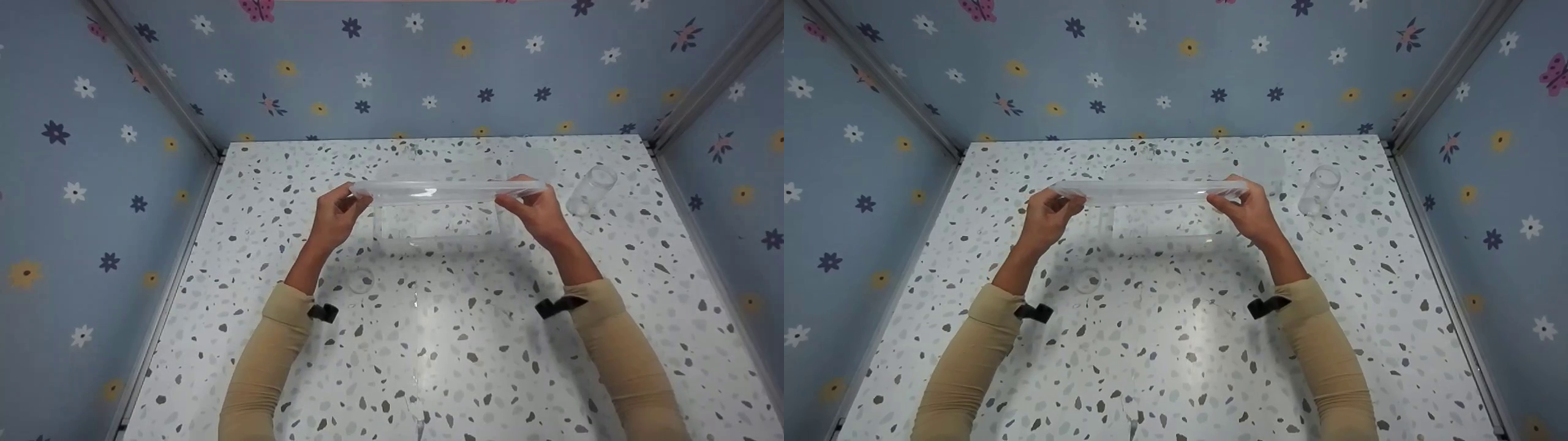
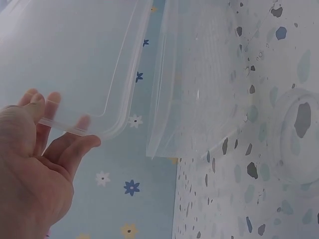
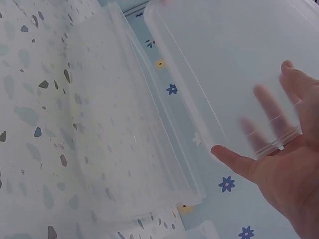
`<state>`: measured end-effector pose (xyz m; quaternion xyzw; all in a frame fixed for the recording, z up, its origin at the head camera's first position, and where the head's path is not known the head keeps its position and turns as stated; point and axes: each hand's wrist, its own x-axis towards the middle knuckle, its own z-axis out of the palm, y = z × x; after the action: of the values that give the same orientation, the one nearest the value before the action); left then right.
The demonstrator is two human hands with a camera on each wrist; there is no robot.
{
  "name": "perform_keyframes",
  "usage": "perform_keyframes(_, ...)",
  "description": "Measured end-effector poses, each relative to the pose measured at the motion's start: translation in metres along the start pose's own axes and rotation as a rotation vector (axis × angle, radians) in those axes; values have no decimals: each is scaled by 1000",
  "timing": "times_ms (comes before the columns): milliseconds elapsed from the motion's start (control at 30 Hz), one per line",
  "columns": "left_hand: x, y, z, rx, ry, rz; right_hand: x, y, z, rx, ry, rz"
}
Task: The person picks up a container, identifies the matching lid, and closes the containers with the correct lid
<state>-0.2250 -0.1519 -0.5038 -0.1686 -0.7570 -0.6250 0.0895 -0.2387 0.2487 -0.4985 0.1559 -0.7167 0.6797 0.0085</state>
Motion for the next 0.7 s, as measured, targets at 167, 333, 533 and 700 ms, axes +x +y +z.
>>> perform_keyframes(167, 1, -1, 1, 9, 9, -7, -1, 2, 1, 27, 4, -44)
perform_keyframes(333, 2, 1, 0, -46, -16, -32, -2, 2, 0, 51, 2, -63)
perform_keyframes(533, 2, 4, -8, -137, 53, -245, -3, 1, -3, 74, 2, -148)
perform_keyframes(700, 5, 12, -17, -228, 61, -429, -2, 7, -7, 50, 17, -206)
